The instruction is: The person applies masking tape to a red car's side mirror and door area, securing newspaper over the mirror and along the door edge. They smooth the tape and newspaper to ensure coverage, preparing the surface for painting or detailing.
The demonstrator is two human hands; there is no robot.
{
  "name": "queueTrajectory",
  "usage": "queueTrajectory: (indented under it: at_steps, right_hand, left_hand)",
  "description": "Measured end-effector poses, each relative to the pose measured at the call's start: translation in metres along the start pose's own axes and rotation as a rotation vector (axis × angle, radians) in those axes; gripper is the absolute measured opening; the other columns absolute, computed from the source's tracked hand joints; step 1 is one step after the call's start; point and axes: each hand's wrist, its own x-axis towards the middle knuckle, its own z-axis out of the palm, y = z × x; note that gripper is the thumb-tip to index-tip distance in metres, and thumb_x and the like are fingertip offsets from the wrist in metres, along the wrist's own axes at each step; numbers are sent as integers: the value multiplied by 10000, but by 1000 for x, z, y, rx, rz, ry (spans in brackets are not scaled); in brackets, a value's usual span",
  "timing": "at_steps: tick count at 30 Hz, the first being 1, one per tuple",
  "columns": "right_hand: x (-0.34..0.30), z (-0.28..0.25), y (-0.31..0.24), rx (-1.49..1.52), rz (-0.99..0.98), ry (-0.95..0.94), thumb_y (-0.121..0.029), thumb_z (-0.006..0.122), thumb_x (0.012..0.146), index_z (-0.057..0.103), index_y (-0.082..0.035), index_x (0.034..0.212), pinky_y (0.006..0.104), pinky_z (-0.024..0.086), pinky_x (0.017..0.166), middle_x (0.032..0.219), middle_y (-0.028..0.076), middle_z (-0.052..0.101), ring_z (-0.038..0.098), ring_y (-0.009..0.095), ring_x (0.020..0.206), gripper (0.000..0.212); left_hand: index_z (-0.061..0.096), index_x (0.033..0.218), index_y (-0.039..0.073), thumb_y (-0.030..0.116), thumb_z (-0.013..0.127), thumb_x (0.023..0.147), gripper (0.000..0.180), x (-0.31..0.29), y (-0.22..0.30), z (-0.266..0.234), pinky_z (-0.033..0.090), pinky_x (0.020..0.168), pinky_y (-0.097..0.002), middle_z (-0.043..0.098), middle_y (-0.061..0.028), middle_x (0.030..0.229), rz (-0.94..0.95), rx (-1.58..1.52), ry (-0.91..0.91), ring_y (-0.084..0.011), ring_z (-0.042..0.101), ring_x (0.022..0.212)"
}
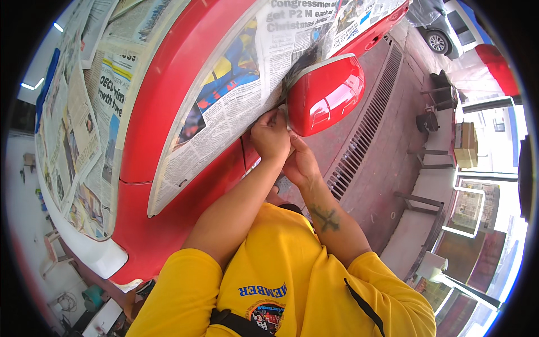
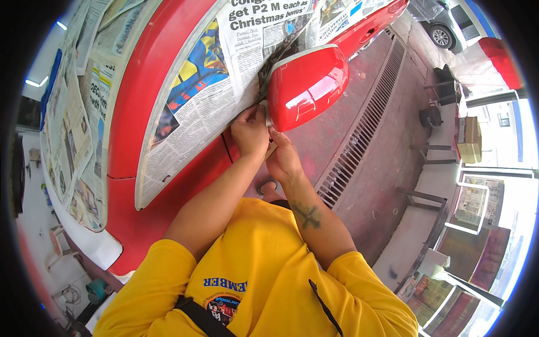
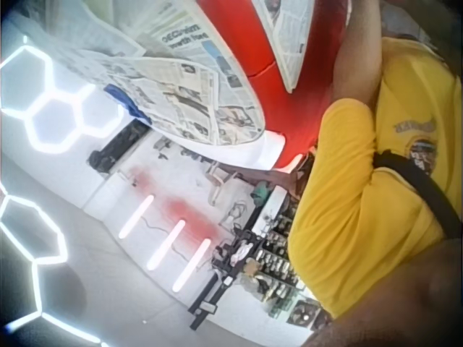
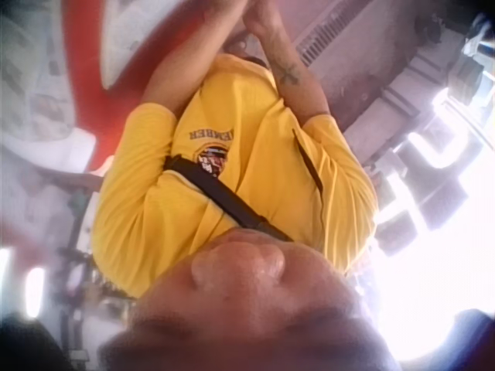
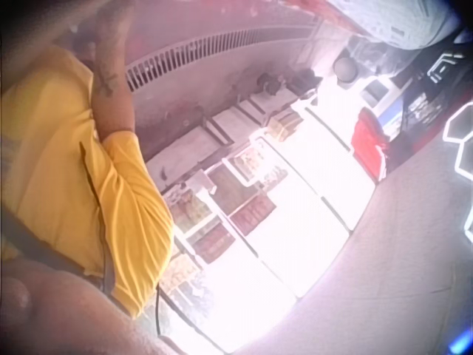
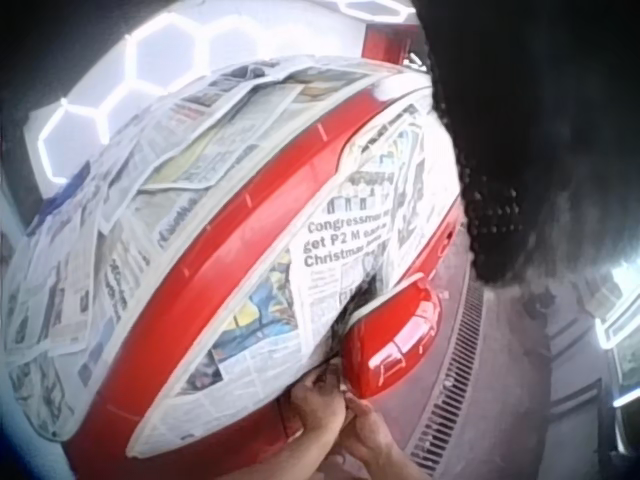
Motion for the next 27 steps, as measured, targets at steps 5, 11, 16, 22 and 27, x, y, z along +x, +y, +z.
queueTrajectory:
  at_steps: [5, 11, 16, 22, 27]
  right_hand:
    - [5, -17, 1, -64, 14, -46, -261, 464, 1162, 564, -58, 1482, 460, 509, 1140, 1417, 123, 670, 645, 259, 1307, 392]
    - [15, -32, 13, -116, -80, 8, -180, 507, 1155, 600, -51, 1404, 416, 557, 1068, 1341, 97, 695, 680, 228, 1233, 296]
    - [7, -8, 6, -70, -80, 62, -154, 646, 1108, 683, -43, 1241, 321, 580, 897, 1158, 58, 753, 722, 157, 993, 178]
    - [9, -9, 2, -108, -52, -2, -181, 604, 1131, 672, -39, 1265, 326, 579, 911, 1192, 52, 745, 712, 159, 1014, 207]
    - [5, -11, 2, -174, -65, -24, -178, 514, 1153, 619, -62, 1380, 372, 533, 1059, 1310, 58, 707, 673, 184, 1208, 276]
  left_hand:
    - [802, 1089, -75, 111, 768, 963, 227, 1, 0, 13, 562, 803, -309, 807, -116, 966, -154, -174, 54, -155, 714, 861]
    - [826, 1085, -50, 138, 779, 955, 233, 1, 9, 15, 567, 785, -318, 792, -94, 897, -156, -82, 100, -156, 700, 816]
    - [824, 1150, -6, 217, 764, 986, 284, -1, 17, -1, 577, 679, -376, 792, -81, 837, -204, 45, 2, -148, 681, 660]
    - [696, 1419, 92, 214, 703, 992, 444, -19, 18, -45, 592, 670, -436, 751, -158, 748, 320, 420, -201, -271, 733, 625]
    - [623, 1514, 223, 218, 566, 986, 531, -1, 37, -39, 581, 816, -591, 768, -237, 878, 295, 723, -408, -460, 747, 823]
